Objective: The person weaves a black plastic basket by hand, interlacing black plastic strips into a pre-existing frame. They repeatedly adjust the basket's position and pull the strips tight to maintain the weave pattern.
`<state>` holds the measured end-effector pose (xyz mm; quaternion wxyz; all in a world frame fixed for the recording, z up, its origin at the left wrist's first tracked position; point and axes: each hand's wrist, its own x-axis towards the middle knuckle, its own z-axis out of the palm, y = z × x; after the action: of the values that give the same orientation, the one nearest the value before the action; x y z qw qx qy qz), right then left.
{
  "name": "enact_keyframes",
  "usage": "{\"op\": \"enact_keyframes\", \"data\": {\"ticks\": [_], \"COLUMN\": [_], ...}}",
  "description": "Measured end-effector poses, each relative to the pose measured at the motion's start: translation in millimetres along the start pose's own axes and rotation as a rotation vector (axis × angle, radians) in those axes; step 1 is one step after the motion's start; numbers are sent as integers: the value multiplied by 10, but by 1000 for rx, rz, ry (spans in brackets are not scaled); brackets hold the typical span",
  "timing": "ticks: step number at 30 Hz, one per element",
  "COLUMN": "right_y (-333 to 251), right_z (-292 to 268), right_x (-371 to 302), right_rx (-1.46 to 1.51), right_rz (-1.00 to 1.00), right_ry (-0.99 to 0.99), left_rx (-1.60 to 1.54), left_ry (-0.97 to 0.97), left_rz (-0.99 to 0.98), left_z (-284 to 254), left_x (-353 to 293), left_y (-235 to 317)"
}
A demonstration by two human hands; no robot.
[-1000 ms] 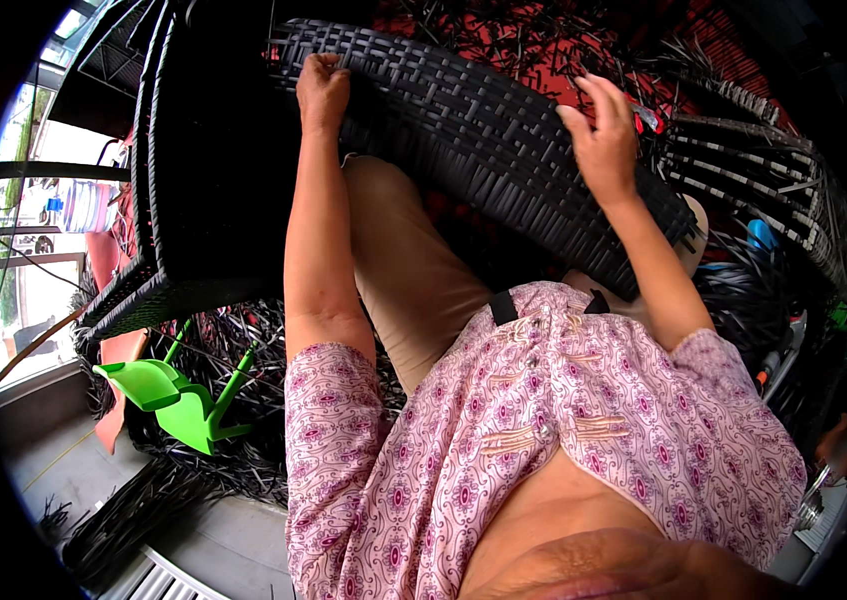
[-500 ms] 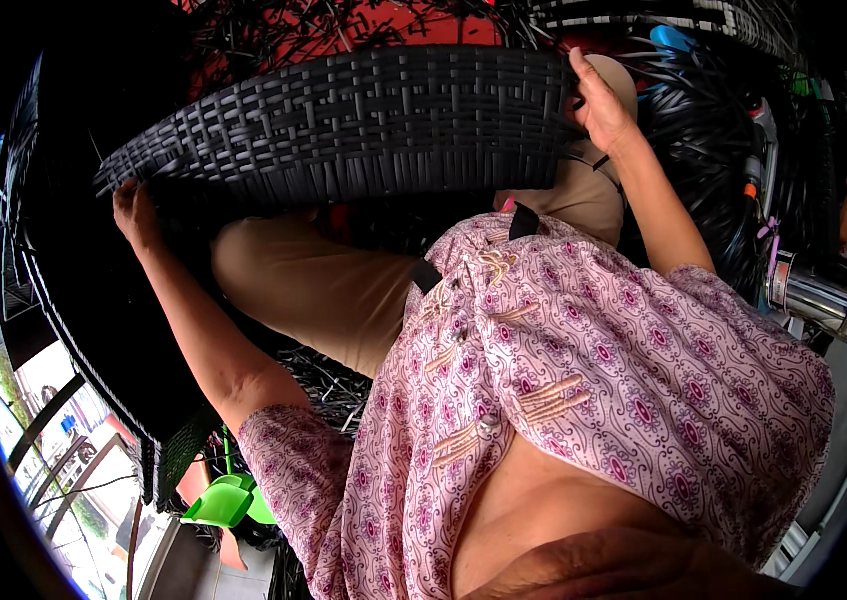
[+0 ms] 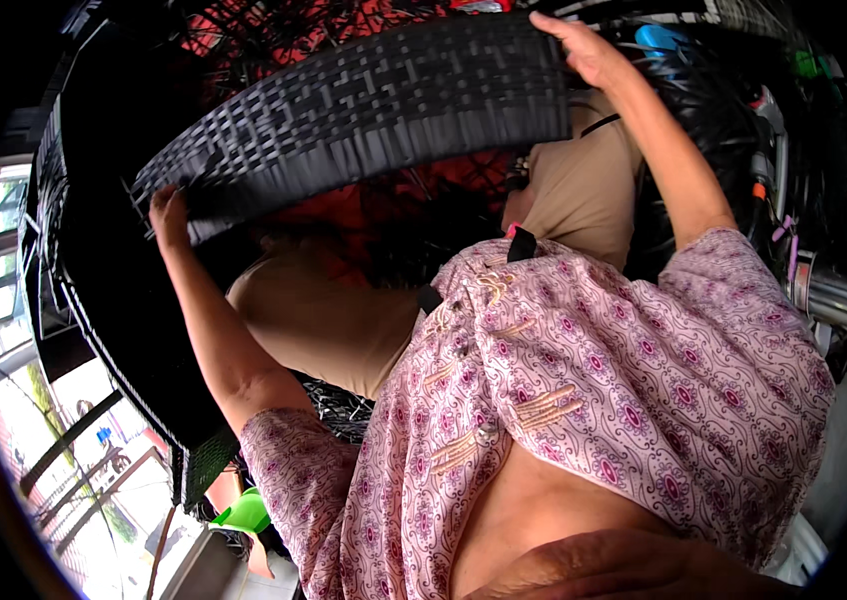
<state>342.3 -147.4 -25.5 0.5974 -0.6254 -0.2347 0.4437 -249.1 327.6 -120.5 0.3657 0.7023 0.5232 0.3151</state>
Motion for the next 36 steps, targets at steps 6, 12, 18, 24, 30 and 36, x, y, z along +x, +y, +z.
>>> {"op": "enact_keyframes", "data": {"ticks": [6,12,18,24,30,36], "right_y": [-1009,-737,-1016,-1610,-1389,-672], "right_z": [-931,-2001,-1839,-426,1906,3258], "right_x": [643,812,780,300,452,826], "right_rx": [-51,-318,-935,-1776,-900,-668], "right_rz": [100,82,240,-888,-995,-854], "right_ry": [95,92,249,908,-85,-591], "left_rx": [-186,186,-35,-295,-330,-88], "left_ry": [-111,81,109,151,365,427], "left_rz": [-15,-1,-18,-109,8,242], "left_z": [752,1420,1310,1288,1193,959], "left_x": [-229,-1118,-1185,-1171,-1162,-1487], "left_y": [1481,2137,1867,1987,2075,2904]}}
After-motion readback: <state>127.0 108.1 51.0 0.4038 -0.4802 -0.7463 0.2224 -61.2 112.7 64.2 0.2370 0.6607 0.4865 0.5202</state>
